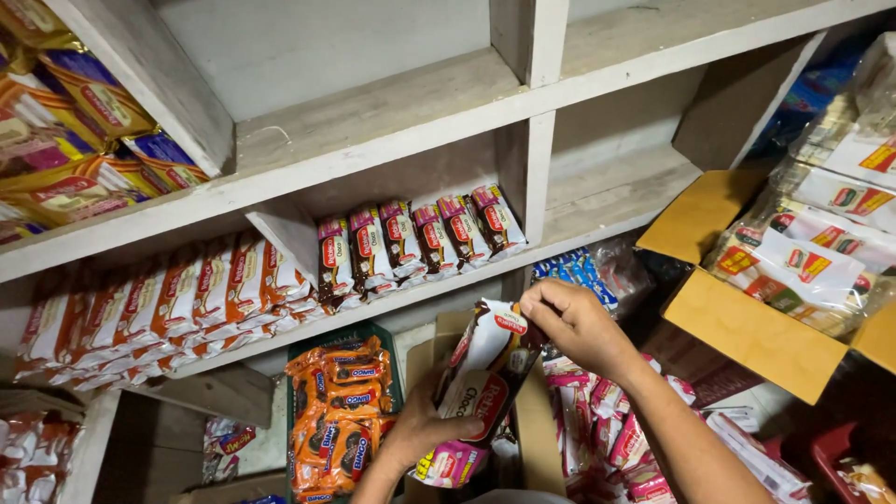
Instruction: Stocking and organizing snack packages on store shelves.
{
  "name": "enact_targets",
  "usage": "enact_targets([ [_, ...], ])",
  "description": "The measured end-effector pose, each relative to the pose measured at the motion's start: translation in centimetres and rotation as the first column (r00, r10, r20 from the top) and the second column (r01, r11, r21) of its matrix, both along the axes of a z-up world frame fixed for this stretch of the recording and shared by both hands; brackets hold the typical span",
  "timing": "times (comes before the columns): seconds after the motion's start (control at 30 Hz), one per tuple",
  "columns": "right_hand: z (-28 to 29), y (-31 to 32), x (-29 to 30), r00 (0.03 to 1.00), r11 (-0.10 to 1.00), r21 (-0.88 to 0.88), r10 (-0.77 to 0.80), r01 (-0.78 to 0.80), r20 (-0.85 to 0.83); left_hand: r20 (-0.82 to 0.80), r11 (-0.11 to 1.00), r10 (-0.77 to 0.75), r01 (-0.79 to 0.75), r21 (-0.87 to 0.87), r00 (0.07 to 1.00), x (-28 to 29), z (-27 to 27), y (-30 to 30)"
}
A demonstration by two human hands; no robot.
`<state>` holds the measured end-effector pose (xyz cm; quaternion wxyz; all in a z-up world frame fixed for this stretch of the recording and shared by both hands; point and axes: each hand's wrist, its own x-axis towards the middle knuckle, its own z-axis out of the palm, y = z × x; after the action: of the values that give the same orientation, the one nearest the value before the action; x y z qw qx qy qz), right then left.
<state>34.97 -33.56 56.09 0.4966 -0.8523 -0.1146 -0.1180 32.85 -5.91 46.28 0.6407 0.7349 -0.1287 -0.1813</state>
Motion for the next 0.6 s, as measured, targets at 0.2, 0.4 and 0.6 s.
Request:
enact_targets([
  [0.2, -0.5, -0.9, 0.7, 0.987, 0.987, -0.024, 0.157, -0.157, 0.018, 0.029, 0.988, 0.003, -0.007, 0.153, 1.000, 0.1, -0.8, 0.3],
  [0.4, -3.9, -1.6, 2.8, 0.910, 0.940, 0.176, 0.330, -0.292, -0.250, 0.025, 0.995, -0.061, 0.059, 0.085, 0.998, -0.4, 1.6, -0.5],
  [0.6, -3.6, -1.5, 2.3, 0.850, 0.906, 0.253, 0.410, -0.338, -0.330, -0.026, 0.990, -0.114, 0.115, 0.086, 0.993, -0.9, 2.9, -0.8],
])
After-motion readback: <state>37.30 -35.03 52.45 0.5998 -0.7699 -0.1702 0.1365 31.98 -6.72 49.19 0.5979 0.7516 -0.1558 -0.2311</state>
